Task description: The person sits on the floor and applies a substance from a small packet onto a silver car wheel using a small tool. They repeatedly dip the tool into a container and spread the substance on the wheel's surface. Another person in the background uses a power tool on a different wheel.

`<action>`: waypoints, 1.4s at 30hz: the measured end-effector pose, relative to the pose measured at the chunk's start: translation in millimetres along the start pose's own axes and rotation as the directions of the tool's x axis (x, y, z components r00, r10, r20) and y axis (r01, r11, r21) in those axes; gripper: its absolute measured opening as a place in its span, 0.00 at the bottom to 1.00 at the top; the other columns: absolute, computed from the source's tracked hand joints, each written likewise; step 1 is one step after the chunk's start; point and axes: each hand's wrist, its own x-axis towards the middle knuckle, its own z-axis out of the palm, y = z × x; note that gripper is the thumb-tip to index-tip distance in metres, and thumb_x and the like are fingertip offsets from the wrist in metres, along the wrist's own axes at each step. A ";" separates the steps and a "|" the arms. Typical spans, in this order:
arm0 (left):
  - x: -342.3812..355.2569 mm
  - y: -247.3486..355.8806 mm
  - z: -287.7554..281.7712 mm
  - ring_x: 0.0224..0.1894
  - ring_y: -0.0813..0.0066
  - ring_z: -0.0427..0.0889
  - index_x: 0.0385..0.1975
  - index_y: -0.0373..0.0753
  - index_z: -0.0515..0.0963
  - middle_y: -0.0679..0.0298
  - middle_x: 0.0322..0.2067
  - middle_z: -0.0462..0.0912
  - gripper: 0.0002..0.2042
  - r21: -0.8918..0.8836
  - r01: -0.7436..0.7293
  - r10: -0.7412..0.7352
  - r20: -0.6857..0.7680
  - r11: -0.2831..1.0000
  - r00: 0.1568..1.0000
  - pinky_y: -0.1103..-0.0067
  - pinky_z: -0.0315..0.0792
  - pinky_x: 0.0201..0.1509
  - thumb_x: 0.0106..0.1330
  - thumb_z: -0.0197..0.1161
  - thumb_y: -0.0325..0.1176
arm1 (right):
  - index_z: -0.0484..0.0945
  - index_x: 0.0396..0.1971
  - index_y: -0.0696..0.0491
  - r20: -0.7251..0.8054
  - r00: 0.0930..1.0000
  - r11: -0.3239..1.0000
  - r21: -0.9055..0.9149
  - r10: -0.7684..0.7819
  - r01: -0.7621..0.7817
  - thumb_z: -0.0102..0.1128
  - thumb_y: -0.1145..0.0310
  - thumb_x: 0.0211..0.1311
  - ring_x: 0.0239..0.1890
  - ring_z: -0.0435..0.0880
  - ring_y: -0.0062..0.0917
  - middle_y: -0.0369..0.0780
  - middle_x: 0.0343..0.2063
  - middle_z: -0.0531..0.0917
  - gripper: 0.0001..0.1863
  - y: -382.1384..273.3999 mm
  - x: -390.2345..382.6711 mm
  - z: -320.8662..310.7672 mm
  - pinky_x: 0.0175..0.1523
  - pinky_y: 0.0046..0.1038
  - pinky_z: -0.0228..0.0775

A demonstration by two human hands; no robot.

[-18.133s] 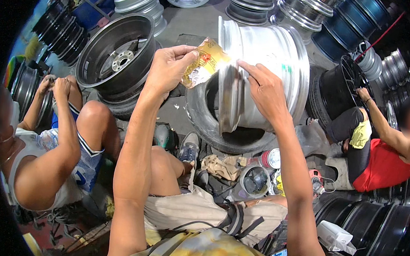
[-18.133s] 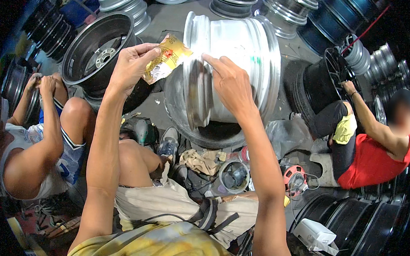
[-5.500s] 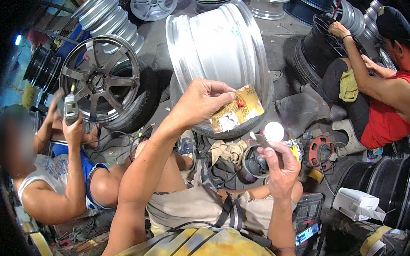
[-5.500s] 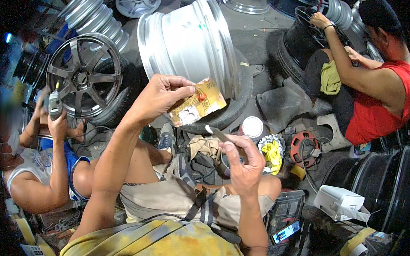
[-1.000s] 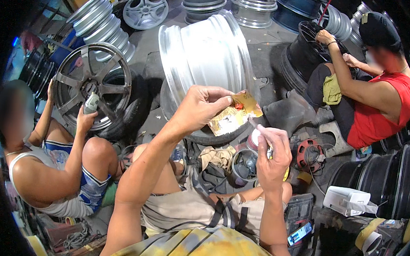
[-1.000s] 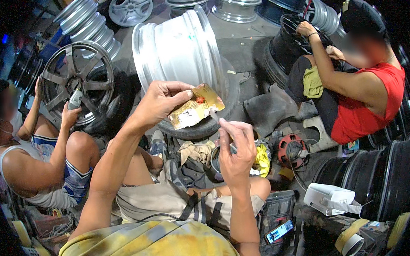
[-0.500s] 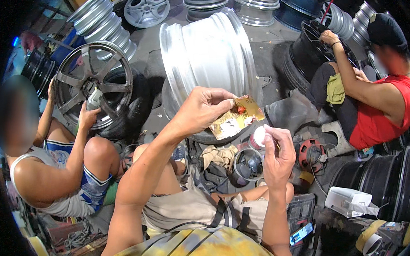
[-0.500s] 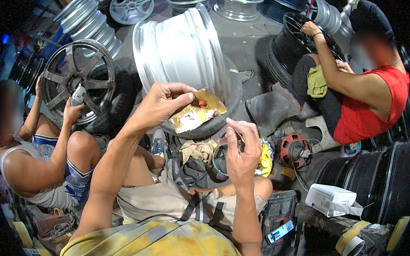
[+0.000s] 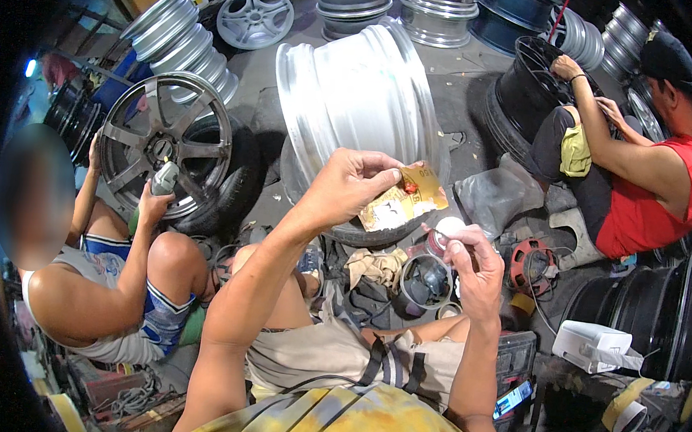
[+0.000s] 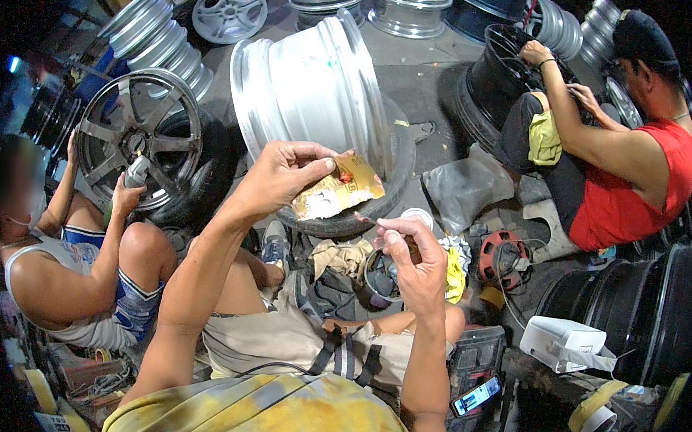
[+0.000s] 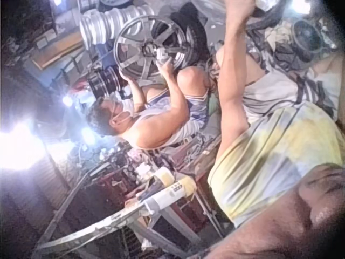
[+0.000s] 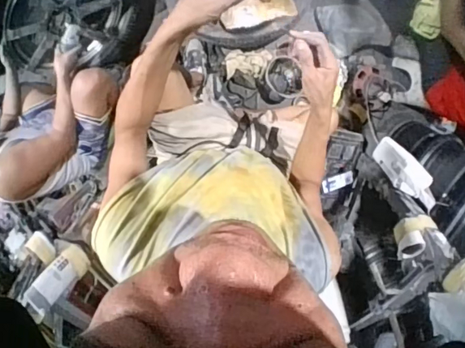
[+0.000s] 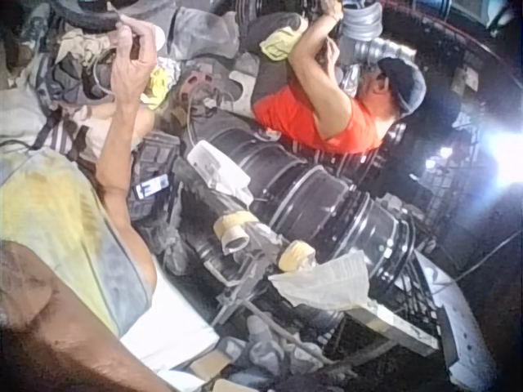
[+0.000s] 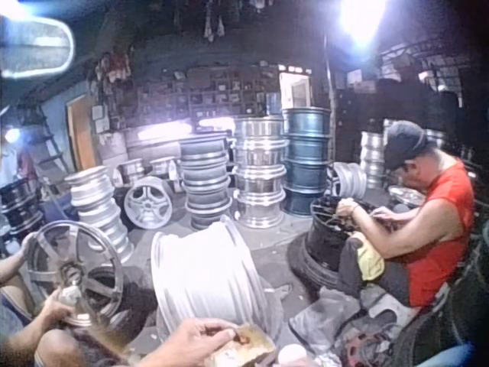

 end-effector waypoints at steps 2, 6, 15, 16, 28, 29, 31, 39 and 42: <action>0.9 -0.8 2.1 0.34 0.86 0.83 0.45 0.28 0.83 0.65 0.34 0.86 0.11 -0.097 0.078 -0.078 0.001 0.992 0.997 0.87 0.78 0.37 0.70 0.64 0.30 | 0.82 0.44 0.59 -0.099 0.981 0.983 -0.097 -0.167 0.157 0.59 0.79 0.67 0.36 0.81 0.17 0.38 0.37 0.80 0.08 -4.6 2.6 7.7 0.40 0.22 0.77; 3.7 0.8 2.8 0.35 0.81 0.86 0.46 0.27 0.82 0.60 0.36 0.87 0.12 -0.327 0.227 -0.217 0.067 0.917 0.974 0.85 0.81 0.38 0.70 0.64 0.30 | 0.83 0.44 0.57 -0.149 0.880 0.814 -0.473 -0.450 0.337 0.65 0.83 0.58 0.37 0.82 0.26 0.41 0.39 0.80 0.14 -1.7 10.5 21.7 0.40 0.27 0.78; 5.2 -4.2 0.7 0.33 0.82 0.85 0.45 0.28 0.82 0.61 0.35 0.87 0.11 -0.211 0.179 -0.185 -0.011 0.961 0.983 0.86 0.80 0.36 0.70 0.64 0.30 | 0.84 0.43 0.57 -0.100 0.882 0.746 -0.582 -0.460 0.323 0.67 0.84 0.55 0.39 0.82 0.34 0.43 0.38 0.81 0.15 -3.0 -2.3 17.1 0.44 0.33 0.75; 5.4 -3.6 1.2 0.33 0.83 0.85 0.45 0.28 0.83 0.62 0.34 0.87 0.11 -0.172 0.156 -0.163 -0.026 0.973 0.986 0.86 0.79 0.35 0.70 0.64 0.31 | 0.84 0.44 0.57 -0.110 0.890 0.758 -0.576 -0.443 0.306 0.67 0.84 0.55 0.38 0.82 0.33 0.43 0.37 0.81 0.15 -5.9 -3.1 15.7 0.43 0.32 0.75; 3.7 -3.4 6.8 0.32 0.88 0.81 0.44 0.28 0.84 0.66 0.32 0.86 0.11 0.006 -0.021 0.022 -0.057 1.000 0.998 0.88 0.76 0.34 0.70 0.63 0.30 | 0.83 0.44 0.58 -0.101 0.909 0.776 -0.564 -0.405 0.283 0.61 0.85 0.61 0.34 0.82 0.24 0.42 0.36 0.79 0.12 -12.1 9.2 22.6 0.33 0.24 0.81; 2.4 -3.5 7.8 0.32 0.88 0.81 0.45 0.28 0.83 0.66 0.32 0.86 0.11 0.003 -0.015 0.015 -0.048 1.000 0.999 0.87 0.76 0.34 0.71 0.63 0.30 | 0.83 0.44 0.58 -0.099 0.914 0.784 -0.556 -0.392 0.276 0.61 0.85 0.61 0.34 0.82 0.24 0.42 0.36 0.79 0.12 -13.8 9.8 24.6 0.33 0.24 0.81; 2.8 -0.5 6.0 0.32 0.88 0.80 0.45 0.28 0.83 0.67 0.32 0.86 0.11 0.014 -0.011 0.012 -0.044 1.000 0.999 0.87 0.75 0.34 0.71 0.63 0.30 | 0.83 0.44 0.59 -0.083 0.922 0.798 -0.533 -0.378 0.280 0.60 0.85 0.62 0.34 0.82 0.23 0.42 0.37 0.78 0.12 -12.1 9.2 25.3 0.32 0.24 0.79; 0.6 6.6 6.9 0.33 0.88 0.80 0.44 0.28 0.84 0.66 0.32 0.86 0.11 0.011 -0.013 0.013 -0.005 1.000 1.000 0.87 0.75 0.36 0.70 0.64 0.29 | 0.83 0.44 0.59 -0.139 0.931 0.852 -0.464 -0.339 0.241 0.59 0.79 0.66 0.33 0.82 0.20 0.41 0.37 0.80 0.09 -1.8 11.6 17.6 0.38 0.21 0.76; 3.1 1.2 6.1 0.33 0.88 0.80 0.44 0.28 0.84 0.66 0.32 0.86 0.10 -0.037 -0.006 0.007 0.003 0.999 1.000 0.87 0.76 0.36 0.70 0.64 0.30 | 0.82 0.44 0.60 -0.130 0.972 0.936 -0.322 -0.194 0.143 0.58 0.77 0.69 0.33 0.81 0.19 0.40 0.37 0.81 0.08 -4.6 11.5 20.3 0.40 0.21 0.76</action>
